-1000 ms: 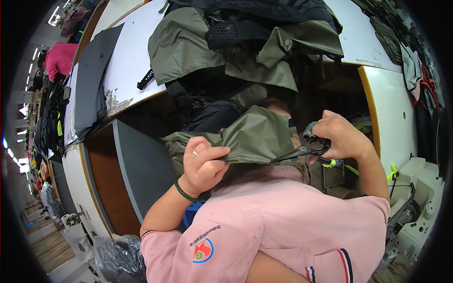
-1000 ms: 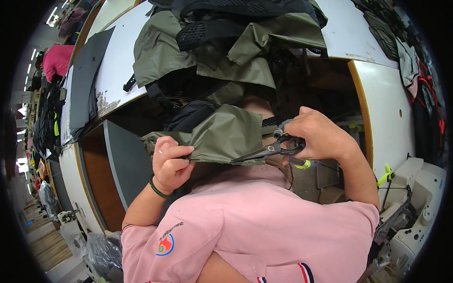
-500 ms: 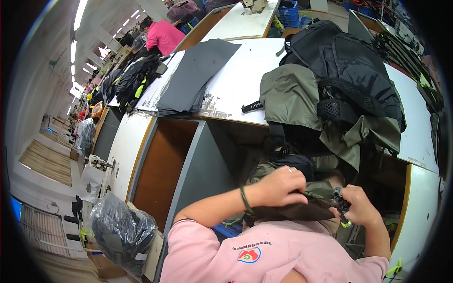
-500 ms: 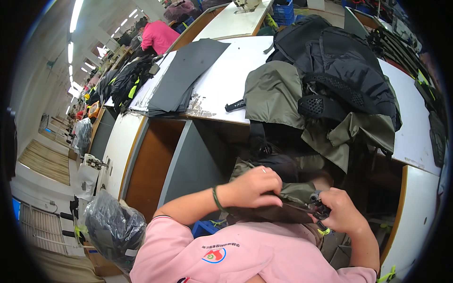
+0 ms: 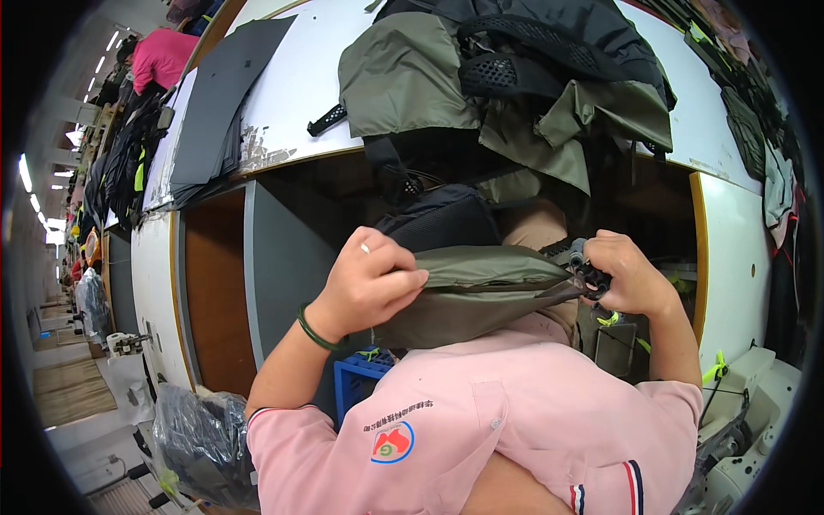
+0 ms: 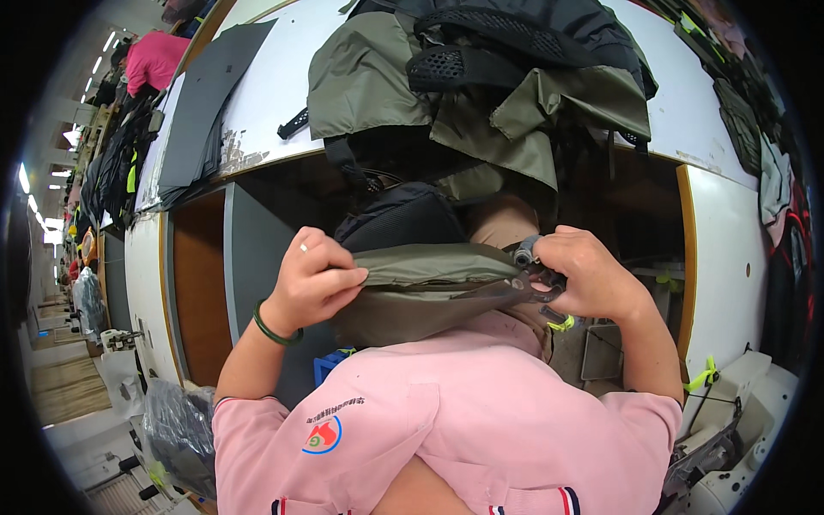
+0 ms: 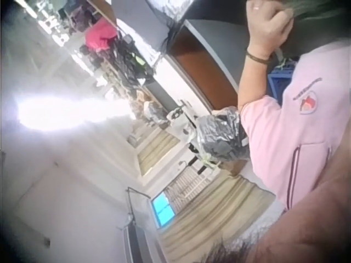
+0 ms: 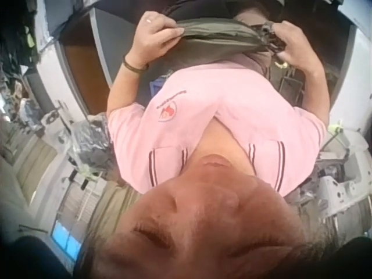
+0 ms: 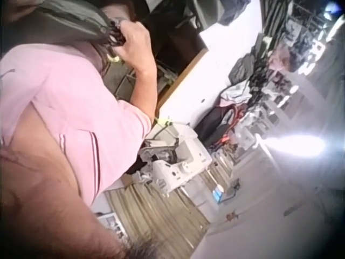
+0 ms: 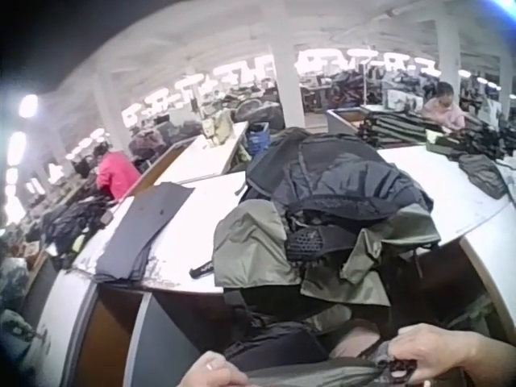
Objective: Trimming excess threads and inspecting seams on olive green tactical or outdoor equipment in a factory setting.
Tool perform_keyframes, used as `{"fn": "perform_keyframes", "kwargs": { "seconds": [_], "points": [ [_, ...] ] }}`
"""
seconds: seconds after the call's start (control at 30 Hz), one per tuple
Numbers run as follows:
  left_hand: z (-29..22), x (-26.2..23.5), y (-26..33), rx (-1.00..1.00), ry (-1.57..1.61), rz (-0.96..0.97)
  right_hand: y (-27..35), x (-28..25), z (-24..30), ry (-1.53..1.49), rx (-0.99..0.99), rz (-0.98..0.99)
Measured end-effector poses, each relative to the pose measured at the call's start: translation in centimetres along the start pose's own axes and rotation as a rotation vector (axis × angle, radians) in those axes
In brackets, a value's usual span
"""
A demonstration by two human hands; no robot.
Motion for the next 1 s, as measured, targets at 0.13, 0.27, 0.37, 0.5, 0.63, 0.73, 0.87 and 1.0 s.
{"fn": "perform_keyframes", "kwargs": {
  "seconds": [0.13, 0.27, 0.37, 0.5, 0.63, 0.73, 0.87, 1.0],
  "points": [
    [-2.4, 0.2, 0.7, 0.163, -0.088, -0.168, 0.9, -0.1, -0.1, 0.029, 0.012, 0.004],
    [-3.4, 0.3, 1.1, 0.222, -0.123, -0.24, 1.0, -0.1, 0.0, 0.119, 0.01, 0.013],
    [-3.7, 0.3, 1.1, 0.235, -0.128, -0.261, 0.1, -0.1, 1.0, 0.194, 0.006, 0.015],
    [-3.9, 0.3, 1.3, 0.264, -0.105, -0.229, -0.8, 0.2, 2.0, 0.232, -0.011, 0.06],
    [-3.9, 0.3, 1.4, 0.265, -0.107, -0.235, -1.2, 0.7, 2.1, 0.243, -0.008, 0.112],
    [-3.9, 0.3, 1.4, 0.26, -0.105, -0.23, -1.3, 0.9, 2.1, 0.242, -0.003, 0.129],
    [-3.8, 0.2, 1.4, 0.261, -0.1, -0.23, -1.5, 1.1, 2.0, 0.228, -0.008, 0.151],
    [-3.7, 0.4, 1.5, 0.26, -0.096, -0.24, -1.5, 1.2, 2.0, 0.2, 0.004, 0.172]
  ]
}}
Point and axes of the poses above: each hand's wrist, its own y-axis away from the middle knuckle, its own x-axis out of the palm, z = x × y, the point moved 4 cm from there along -y, towards the middle knuckle, and after that the axes turned 14 degrees about -z, right-handed, at the moved point
